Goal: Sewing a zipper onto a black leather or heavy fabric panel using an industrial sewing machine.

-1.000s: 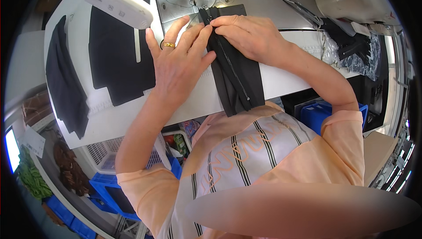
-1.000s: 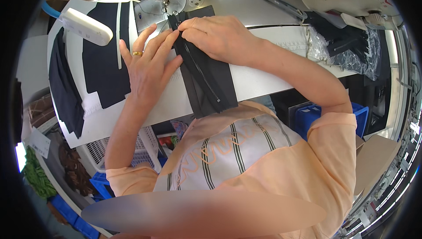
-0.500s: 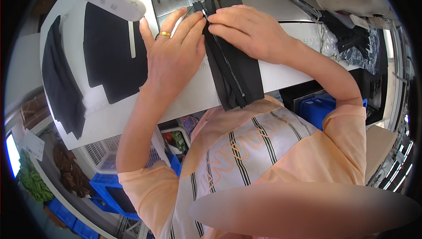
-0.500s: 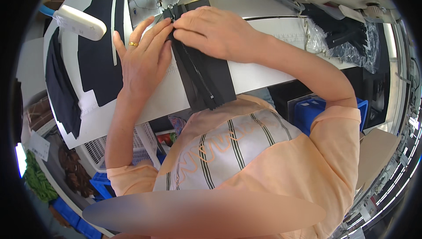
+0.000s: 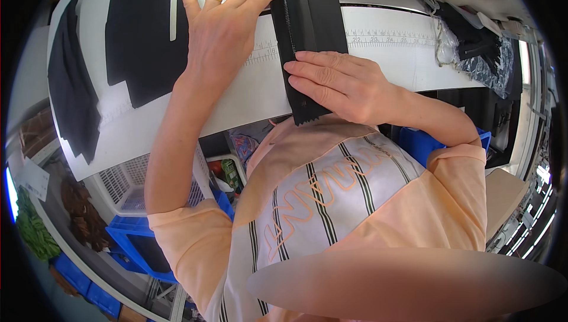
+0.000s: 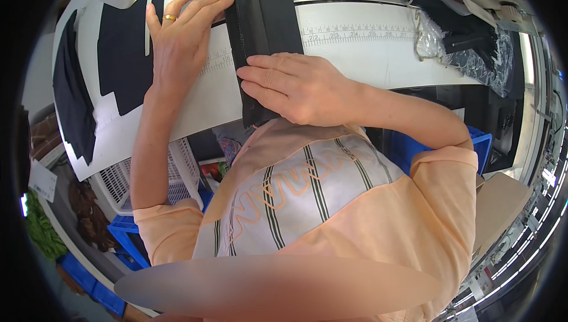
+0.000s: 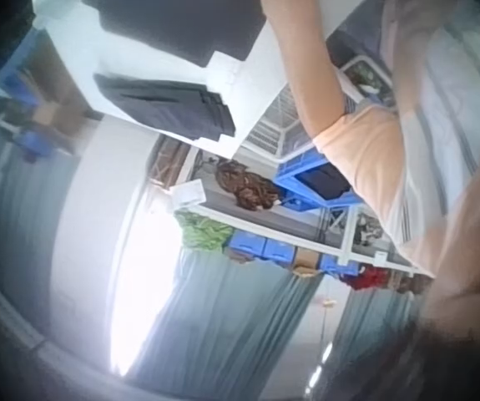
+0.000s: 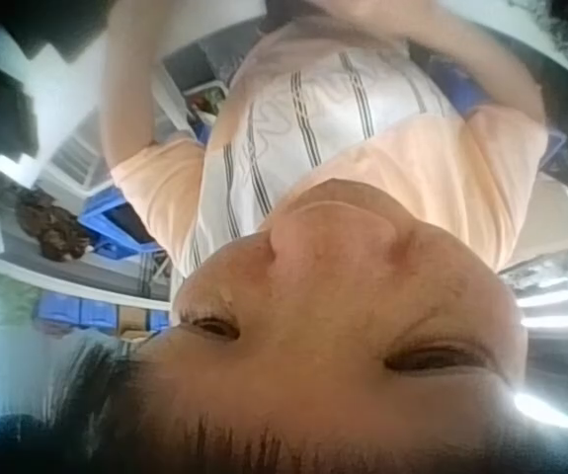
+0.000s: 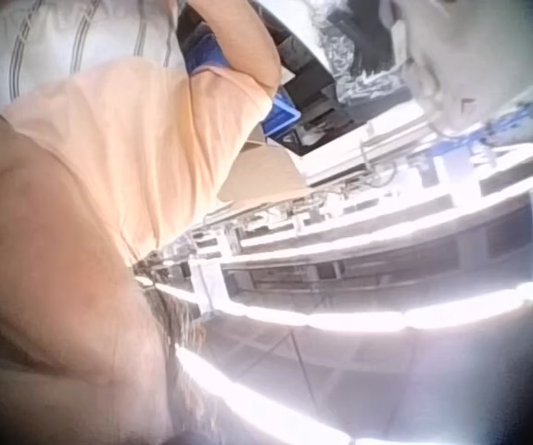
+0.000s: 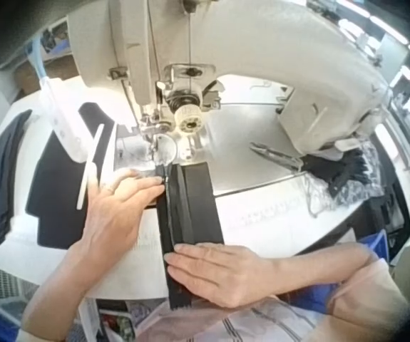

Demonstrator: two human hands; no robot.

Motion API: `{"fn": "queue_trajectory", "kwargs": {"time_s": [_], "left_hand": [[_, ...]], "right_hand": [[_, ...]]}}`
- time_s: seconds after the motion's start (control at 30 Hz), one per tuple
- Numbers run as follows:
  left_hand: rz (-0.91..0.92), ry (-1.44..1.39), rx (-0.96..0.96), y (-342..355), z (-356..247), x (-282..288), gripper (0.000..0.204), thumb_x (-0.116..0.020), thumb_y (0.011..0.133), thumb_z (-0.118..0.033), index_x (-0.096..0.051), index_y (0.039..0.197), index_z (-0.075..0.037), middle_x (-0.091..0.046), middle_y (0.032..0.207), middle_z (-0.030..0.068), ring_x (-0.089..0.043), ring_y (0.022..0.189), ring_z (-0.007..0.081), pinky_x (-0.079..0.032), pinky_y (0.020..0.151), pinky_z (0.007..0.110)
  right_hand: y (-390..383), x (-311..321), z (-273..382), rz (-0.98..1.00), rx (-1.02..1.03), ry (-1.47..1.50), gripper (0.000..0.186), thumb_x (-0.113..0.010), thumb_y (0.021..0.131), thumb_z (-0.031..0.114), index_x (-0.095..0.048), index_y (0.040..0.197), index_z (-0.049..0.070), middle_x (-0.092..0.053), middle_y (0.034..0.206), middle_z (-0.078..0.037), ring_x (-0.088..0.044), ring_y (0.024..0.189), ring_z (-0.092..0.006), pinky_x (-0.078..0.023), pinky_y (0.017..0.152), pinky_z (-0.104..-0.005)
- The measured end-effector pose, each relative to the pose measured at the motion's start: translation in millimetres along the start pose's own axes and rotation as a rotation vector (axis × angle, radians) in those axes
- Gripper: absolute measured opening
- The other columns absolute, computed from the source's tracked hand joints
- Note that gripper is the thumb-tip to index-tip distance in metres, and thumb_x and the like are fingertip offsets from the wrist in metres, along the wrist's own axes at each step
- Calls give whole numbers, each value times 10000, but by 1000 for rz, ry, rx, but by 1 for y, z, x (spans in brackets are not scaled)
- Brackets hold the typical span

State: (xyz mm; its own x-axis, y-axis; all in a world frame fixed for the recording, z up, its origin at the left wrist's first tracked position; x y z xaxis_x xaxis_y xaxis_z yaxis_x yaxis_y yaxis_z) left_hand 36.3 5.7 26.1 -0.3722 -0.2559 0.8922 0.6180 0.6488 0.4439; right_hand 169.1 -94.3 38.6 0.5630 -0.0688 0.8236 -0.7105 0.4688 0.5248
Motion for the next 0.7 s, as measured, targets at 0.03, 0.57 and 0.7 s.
{"fn": "queue_trajectory", "kwargs": {"time_s": [0.03,0.57,0.7], "left_hand": [[2,-7,3,0,0,0,296,-561,904,-46,-673,1144,-178,-653,1201,-92,-551,1180,210,-194,1048,633],[-6,-98,-38,0,-1,3,538,-713,755,-496,-672,1139,-121,-629,1216,-73,-503,1203,224,-241,1027,627],[-29,-96,-39,3,-2,3,529,-722,748,-490,-679,1125,-122,-633,1197,-72,-505,1199,225,-243,1021,616]], "right_hand": [[-1,0,0,3,-6,-8,381,-669,648,74,-657,1006,-58,-664,1105,-191,-667,1024,-326,-579,802,-355],[12,21,-54,-64,-280,69,342,-707,778,174,-659,1094,52,-634,1056,-64,-626,964,-248,-544,769,-348],[34,4,-102,-33,-427,-68,311,-695,848,153,-657,1153,107,-611,1023,-52,-598,913,-232,-494,741,-343]]}}
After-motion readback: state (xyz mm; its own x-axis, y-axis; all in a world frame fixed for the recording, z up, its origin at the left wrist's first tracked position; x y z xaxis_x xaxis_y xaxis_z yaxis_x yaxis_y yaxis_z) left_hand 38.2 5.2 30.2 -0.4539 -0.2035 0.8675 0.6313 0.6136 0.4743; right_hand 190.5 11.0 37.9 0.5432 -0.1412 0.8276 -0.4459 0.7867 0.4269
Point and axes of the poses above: each hand's wrist, its own y-axis towards the middle knuckle, its own x-axis out of the back of the hand, z = x × y, the point moved 6 cm from there along y, towards the middle knuckle
